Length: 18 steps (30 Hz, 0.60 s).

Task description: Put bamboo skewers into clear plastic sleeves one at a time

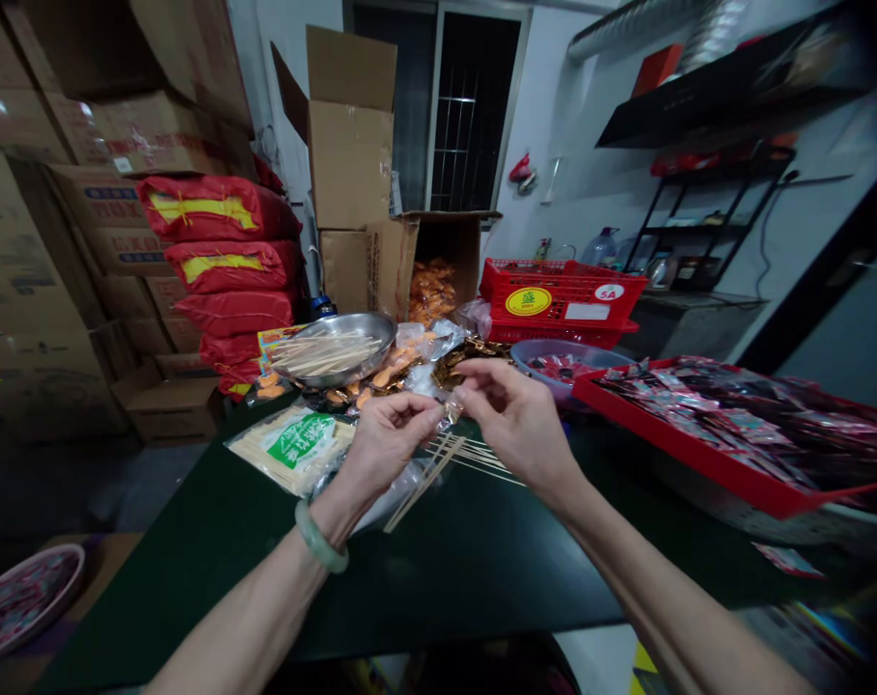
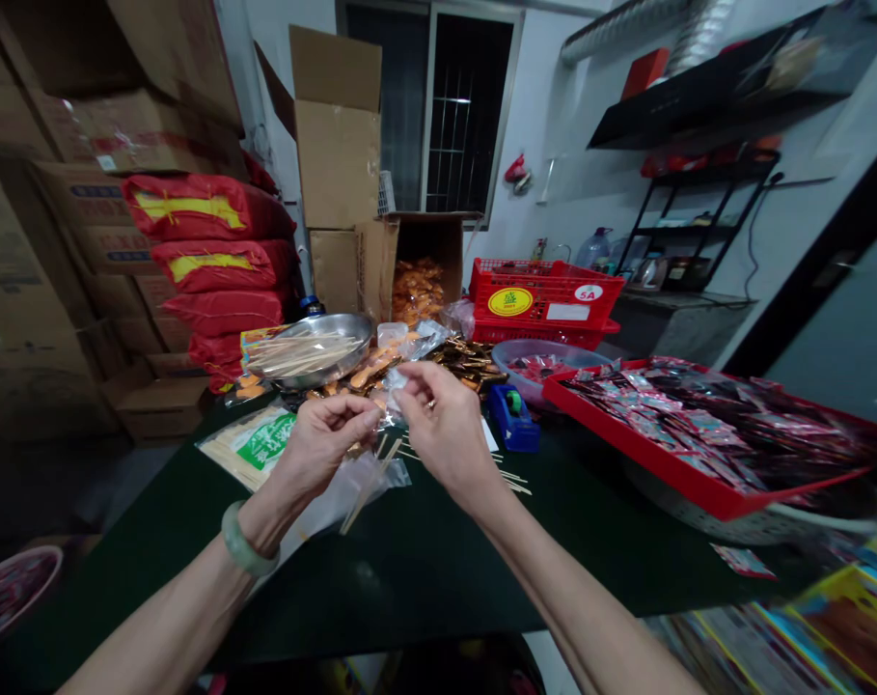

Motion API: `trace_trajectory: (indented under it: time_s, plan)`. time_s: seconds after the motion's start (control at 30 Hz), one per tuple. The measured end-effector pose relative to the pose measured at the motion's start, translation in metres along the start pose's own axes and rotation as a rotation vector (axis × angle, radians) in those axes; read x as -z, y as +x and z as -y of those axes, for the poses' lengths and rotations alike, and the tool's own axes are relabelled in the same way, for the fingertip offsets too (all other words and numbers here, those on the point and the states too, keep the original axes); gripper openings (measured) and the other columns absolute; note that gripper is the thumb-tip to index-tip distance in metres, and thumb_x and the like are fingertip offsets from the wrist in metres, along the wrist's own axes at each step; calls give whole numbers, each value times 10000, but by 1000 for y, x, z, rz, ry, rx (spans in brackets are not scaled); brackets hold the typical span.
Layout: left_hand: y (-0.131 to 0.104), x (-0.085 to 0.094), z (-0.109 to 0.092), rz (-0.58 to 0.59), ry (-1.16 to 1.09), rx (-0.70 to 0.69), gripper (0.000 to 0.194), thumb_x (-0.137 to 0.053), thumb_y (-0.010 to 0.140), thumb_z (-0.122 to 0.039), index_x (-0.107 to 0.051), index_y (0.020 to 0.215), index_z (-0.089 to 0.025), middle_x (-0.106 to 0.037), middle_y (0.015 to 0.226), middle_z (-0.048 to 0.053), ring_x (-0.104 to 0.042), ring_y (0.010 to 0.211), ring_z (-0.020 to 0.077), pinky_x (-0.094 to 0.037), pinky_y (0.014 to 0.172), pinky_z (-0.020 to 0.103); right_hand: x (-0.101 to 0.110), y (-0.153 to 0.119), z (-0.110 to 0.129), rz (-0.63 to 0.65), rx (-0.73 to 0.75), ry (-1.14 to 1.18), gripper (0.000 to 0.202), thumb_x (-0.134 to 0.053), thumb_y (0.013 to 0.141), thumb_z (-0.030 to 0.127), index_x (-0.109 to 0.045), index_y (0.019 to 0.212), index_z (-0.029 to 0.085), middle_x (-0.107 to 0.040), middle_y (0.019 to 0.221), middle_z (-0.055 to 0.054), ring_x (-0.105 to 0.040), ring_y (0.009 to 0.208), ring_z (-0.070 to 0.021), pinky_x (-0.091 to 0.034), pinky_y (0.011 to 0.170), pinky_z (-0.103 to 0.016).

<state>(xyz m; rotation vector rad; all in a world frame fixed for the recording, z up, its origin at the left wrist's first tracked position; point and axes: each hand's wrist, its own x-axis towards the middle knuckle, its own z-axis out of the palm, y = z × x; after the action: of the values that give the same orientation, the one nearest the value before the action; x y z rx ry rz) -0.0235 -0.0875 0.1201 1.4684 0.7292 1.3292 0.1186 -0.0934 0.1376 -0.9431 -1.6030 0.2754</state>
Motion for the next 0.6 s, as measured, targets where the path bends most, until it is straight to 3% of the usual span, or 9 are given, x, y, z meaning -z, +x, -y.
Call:
trace_trajectory:
  time_s: [0.07, 0.13, 0.2, 0.33, 0.47, 0.6]
  plan:
    - [-4, 0, -3, -24, 36, -13, 166, -655, 679, -276, -665, 717, -115, -551, 559, -14, -431, 500, 73, -337, 482, 194, 1, -9, 7, -160, 212, -185, 70, -532, 772, 200, -600, 779, 183, -575, 692, -37, -533, 620, -146, -440, 566, -271]
    - [-8, -2, -5, -18, 65, -33, 170, -637, 694, -252, -675, 779, -110, -568, 604, -4, -430, 520, 76, -345, 495, 195, 0, -17, 14, -142, 379, -327, 112, -501, 806, 164, -606, 778, 191, -583, 701, -50, -550, 660, -155, -451, 609, -277]
    - [-11, -4, -6, 13, 95, -76, 177, -609, 717, -242, -676, 812, -108, -583, 638, 7, -444, 539, 85, -362, 512, 199, -1, -24, 18, -65, 450, -434, 147, -471, 831, 154, -614, 815, 183, -590, 706, -59, -566, 675, -160, -460, 627, -278]
    - [-15, -5, -7, 74, 283, -247, 161, -526, 773, -186, -667, 794, -112, -616, 709, 34, -504, 623, 117, -400, 587, 218, -1, -28, 17, -30, 477, -600, 190, -435, 846, 139, -610, 772, 144, -592, 710, -76, -578, 708, -175, -460, 642, -280]
    - [-20, -5, -8, 131, 614, -422, 199, -470, 803, -138, -633, 695, -103, -570, 630, 37, -492, 606, 121, -379, 588, 229, 2, -32, 16, 42, 481, -658, 223, -409, 838, 127, -588, 706, 144, -573, 662, -68, -552, 639, -168, -432, 588, -268]
    - [-23, -9, -11, 191, 730, -492, 232, -436, 811, -109, -630, 684, -91, -542, 593, 39, -486, 576, 117, -369, 557, 226, 0, -36, 15, 27, 448, -712, 217, -386, 817, 129, -545, 671, 155, -539, 638, -57, -517, 587, -165, -396, 548, -273]
